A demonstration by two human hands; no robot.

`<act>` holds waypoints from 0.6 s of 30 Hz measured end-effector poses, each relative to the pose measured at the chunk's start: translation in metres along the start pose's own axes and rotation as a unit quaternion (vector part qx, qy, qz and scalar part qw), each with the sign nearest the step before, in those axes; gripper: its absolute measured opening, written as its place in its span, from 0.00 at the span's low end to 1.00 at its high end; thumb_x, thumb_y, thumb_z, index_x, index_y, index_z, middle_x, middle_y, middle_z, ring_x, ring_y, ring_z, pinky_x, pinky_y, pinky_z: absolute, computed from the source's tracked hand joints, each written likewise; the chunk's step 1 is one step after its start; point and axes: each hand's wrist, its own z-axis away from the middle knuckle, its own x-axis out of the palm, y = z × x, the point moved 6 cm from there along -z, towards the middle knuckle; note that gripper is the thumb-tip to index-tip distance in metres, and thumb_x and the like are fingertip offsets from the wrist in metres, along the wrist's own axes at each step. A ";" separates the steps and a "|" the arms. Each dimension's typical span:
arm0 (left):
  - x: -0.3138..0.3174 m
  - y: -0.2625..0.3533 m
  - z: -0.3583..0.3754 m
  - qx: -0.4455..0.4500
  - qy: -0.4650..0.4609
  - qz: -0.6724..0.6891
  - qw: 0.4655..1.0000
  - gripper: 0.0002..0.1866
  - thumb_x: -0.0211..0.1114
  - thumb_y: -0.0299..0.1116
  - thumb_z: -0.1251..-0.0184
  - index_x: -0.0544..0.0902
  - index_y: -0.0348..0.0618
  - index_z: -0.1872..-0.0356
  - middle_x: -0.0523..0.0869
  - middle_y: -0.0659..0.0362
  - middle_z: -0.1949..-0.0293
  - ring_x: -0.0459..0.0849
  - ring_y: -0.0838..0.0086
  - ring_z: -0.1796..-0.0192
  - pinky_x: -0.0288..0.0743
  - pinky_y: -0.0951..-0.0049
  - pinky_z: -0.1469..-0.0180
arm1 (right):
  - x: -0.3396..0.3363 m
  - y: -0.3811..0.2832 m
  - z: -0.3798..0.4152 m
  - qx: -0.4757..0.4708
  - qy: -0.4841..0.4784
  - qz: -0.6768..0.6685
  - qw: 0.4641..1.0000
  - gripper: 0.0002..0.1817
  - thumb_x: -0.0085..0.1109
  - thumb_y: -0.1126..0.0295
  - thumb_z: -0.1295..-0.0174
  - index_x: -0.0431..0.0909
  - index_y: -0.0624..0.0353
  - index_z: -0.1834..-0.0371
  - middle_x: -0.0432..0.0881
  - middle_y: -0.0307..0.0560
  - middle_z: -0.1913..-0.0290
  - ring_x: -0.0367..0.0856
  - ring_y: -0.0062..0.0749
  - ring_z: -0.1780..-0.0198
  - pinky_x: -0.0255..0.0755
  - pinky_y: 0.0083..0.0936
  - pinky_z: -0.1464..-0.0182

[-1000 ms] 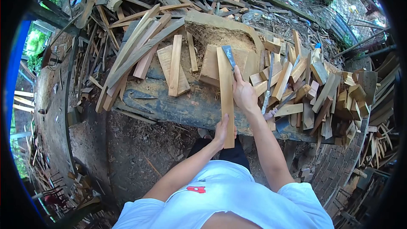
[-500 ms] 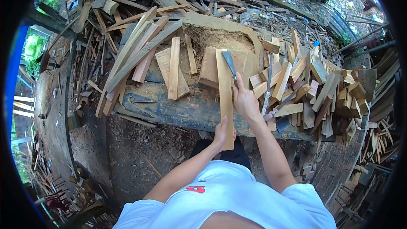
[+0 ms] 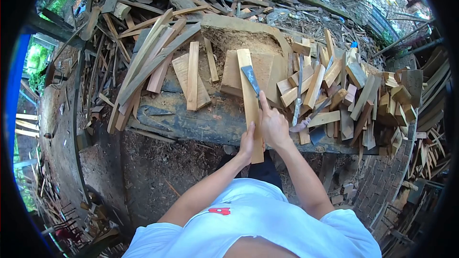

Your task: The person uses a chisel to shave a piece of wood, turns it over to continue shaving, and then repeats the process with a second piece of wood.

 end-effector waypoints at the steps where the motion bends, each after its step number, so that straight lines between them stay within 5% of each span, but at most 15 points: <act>1: 0.001 0.001 0.001 0.002 0.010 -0.005 1.000 0.29 0.43 0.62 0.24 0.71 0.42 0.53 0.77 0.58 0.75 0.79 0.71 0.77 0.78 0.69 0.72 | -0.003 -0.002 -0.014 0.003 -0.010 -0.007 1.000 0.32 0.49 0.65 0.33 0.56 0.46 0.24 0.83 0.70 0.69 0.84 0.66 0.68 0.79 0.56 0.64; 6: 0.006 0.004 0.002 0.001 0.016 -0.008 1.000 0.29 0.44 0.62 0.24 0.71 0.43 0.49 0.77 0.58 0.75 0.79 0.71 0.76 0.79 0.68 0.72 | 0.011 0.005 -0.096 -0.010 0.013 -0.031 0.999 0.33 0.47 0.66 0.34 0.54 0.48 0.24 0.83 0.69 0.68 0.85 0.66 0.66 0.78 0.57 0.63; 14: -0.001 -0.003 -0.002 -0.024 0.007 -0.011 1.000 0.29 0.42 0.62 0.23 0.70 0.43 0.46 0.76 0.58 0.74 0.79 0.71 0.76 0.79 0.69 0.72 | -0.006 0.003 -0.001 -0.020 -0.018 0.002 1.000 0.30 0.47 0.62 0.31 0.57 0.48 0.25 0.82 0.69 0.71 0.84 0.64 0.67 0.78 0.56 0.65; 18: 0.003 0.000 0.004 -0.018 0.013 -0.002 1.000 0.29 0.43 0.61 0.23 0.70 0.45 0.43 0.76 0.58 0.73 0.79 0.72 0.74 0.79 0.68 0.71 | 0.005 0.001 -0.066 -0.013 -0.007 -0.018 1.000 0.31 0.46 0.62 0.30 0.55 0.46 0.23 0.83 0.67 0.69 0.85 0.65 0.65 0.79 0.55 0.62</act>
